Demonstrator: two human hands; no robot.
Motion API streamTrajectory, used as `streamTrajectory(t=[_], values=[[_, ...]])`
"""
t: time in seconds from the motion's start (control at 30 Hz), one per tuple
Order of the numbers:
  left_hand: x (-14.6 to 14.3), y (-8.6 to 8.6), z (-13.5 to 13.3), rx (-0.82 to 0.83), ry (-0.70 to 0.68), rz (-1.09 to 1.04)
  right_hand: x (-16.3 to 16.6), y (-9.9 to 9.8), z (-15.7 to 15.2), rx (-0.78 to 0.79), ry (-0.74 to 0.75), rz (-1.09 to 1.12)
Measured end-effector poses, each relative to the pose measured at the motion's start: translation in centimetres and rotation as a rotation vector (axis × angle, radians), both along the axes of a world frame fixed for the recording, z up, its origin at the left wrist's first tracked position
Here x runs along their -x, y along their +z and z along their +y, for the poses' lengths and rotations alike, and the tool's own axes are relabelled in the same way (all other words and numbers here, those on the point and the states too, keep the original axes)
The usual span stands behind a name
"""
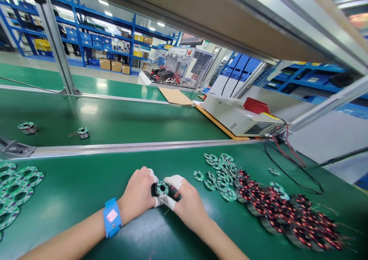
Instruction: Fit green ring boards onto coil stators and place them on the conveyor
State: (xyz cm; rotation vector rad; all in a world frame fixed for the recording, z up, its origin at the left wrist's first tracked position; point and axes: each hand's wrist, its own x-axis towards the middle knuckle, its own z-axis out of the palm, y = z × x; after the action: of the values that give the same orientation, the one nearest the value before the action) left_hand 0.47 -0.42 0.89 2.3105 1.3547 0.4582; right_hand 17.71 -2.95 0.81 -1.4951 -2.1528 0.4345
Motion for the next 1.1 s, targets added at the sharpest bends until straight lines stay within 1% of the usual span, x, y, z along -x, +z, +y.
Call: streamTrajectory(t=[0.1, 0.17, 0.23, 0.33, 0.43, 0.57, 0.7, 0.8, 0.9, 1.03, 1.1], values=[[0.0, -0.1, -0.1, 0.0, 0.014, -0.013, -0.3, -0.3, -0.1, -0.1, 0.019, -0.099], [0.0, -0.1, -0.2, 0.004, 0.014, -0.017, -0.4, -0.3, -0.1, -0.137, 0.031, -0.138], [0.0, -0.2, -0.3, 0.006, 0.013, -0.018, -0.4, -0.3, -0.1, -0.146, 0.035, -0.168], [0.0, -0.3, -0.3, 0.006, 0.013, -0.017, -0.3, -0.2, 0.0, -0.116, 0.02, -0.201], [0.0, -0.3, -0.2, 0.014, 0.009, -0.005, -0.1, 0.2, 0.3, -0.022, 0.039, -0.117], [0.0, -0.1, -0.2, 0.025, 0.011, 0.011, 0.3, 1.1, 0.9, 0.11, 0.138, 0.065], [0.0, 0.1, -0.3, 0.022, 0.015, 0.016, 0.9, 2.2, 1.4, 0.156, 0.16, 0.059], [-0.1, 0.0, -0.2, 0.012, 0.008, 0.025, 1.1, 2.5, 1.7, 0.174, 0.144, 0.071], [0.0, 0.0, -0.2, 0.005, 0.009, 0.019, 0.7, 2.2, 1.7, 0.254, 0.147, 0.162], [0.6, 1.0, -0.5, 0.045, -0.024, -0.086, -0.8, 1.0, 1.5, 0.459, 0.154, 0.468], [0.8, 1.6, -0.9, 0.027, -0.057, -0.143, -1.5, 0.5, 1.4, 0.517, 0.163, 0.548]])
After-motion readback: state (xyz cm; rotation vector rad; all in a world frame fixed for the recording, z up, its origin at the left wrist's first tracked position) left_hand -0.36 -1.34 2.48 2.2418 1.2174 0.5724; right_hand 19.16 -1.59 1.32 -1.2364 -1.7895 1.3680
